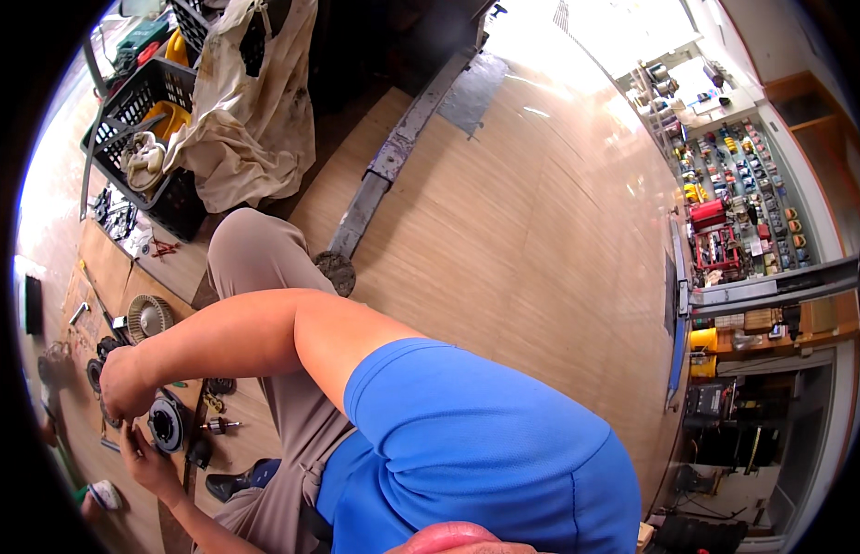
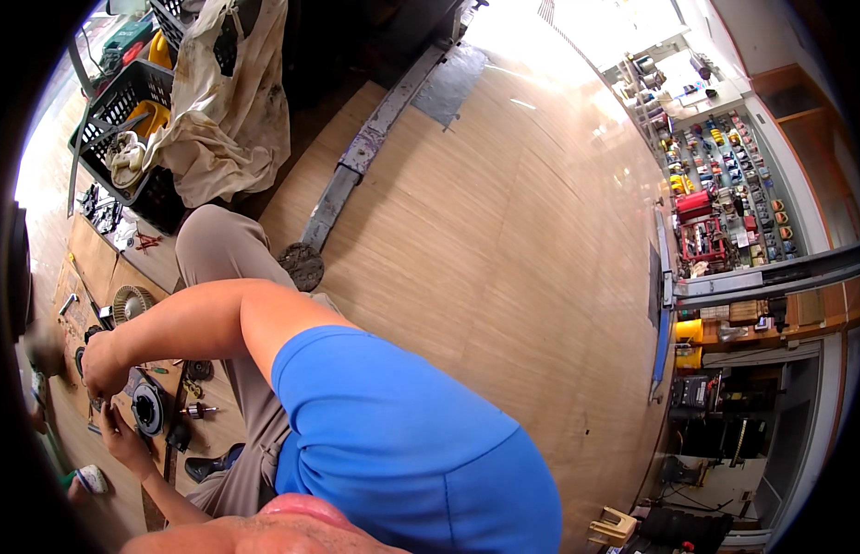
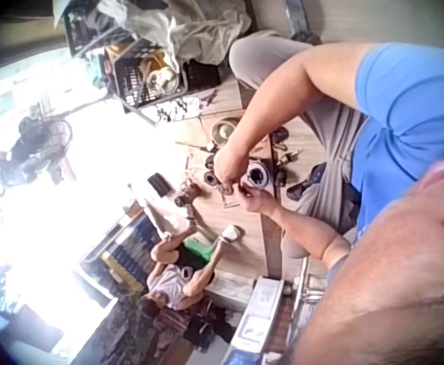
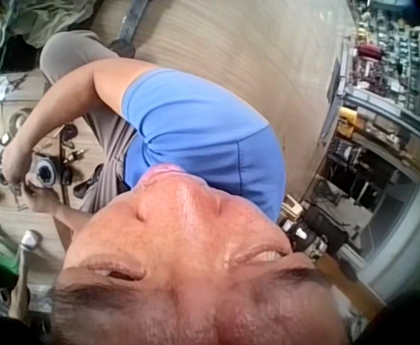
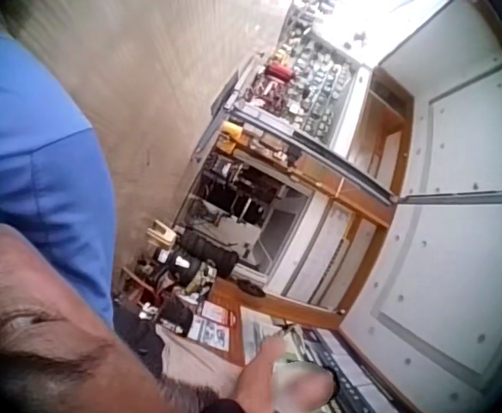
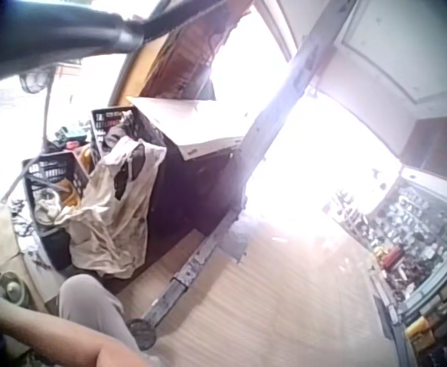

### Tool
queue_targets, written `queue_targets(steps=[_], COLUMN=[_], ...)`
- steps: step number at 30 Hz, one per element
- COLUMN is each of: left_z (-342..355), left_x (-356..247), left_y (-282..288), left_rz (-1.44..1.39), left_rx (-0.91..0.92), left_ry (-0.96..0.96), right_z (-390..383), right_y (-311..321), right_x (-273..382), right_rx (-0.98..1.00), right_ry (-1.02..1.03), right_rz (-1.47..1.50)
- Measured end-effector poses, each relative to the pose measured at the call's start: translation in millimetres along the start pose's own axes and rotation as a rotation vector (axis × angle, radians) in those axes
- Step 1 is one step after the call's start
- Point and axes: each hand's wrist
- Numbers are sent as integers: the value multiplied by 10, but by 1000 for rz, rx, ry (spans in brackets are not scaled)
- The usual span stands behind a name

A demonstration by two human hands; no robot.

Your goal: The person disassembles and handles the internal components of a fan motor by hand while sitting on the floor, using pliers to manipulate small wires and parts.

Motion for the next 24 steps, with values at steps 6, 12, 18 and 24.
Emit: queue_targets(steps=[6,12,18,24], left_z=[4,-46,-10,-27], left_x=[-167,-21,-73,24], left_y=[-60,-15,-28,-66], left_rz=[442,382,369,388], left_rx=[-41,46,4,39], left_ry=[-310,-190,-343,-328], right_z=[6,18,2,18], right_y=[52,81,110,51], right_x=[2,35,6,-65], right_rx=[-21,15,1,13], right_ry=[-61,-81,-76,-65], right_rz=[-13,-14,10,-22])
Point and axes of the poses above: each hand's wrist, its own z-axis towards the middle knuckle, its own y-axis out of the back of the hand, x = y × z, and after that the axes turned 7 degrees about -y, right-handed
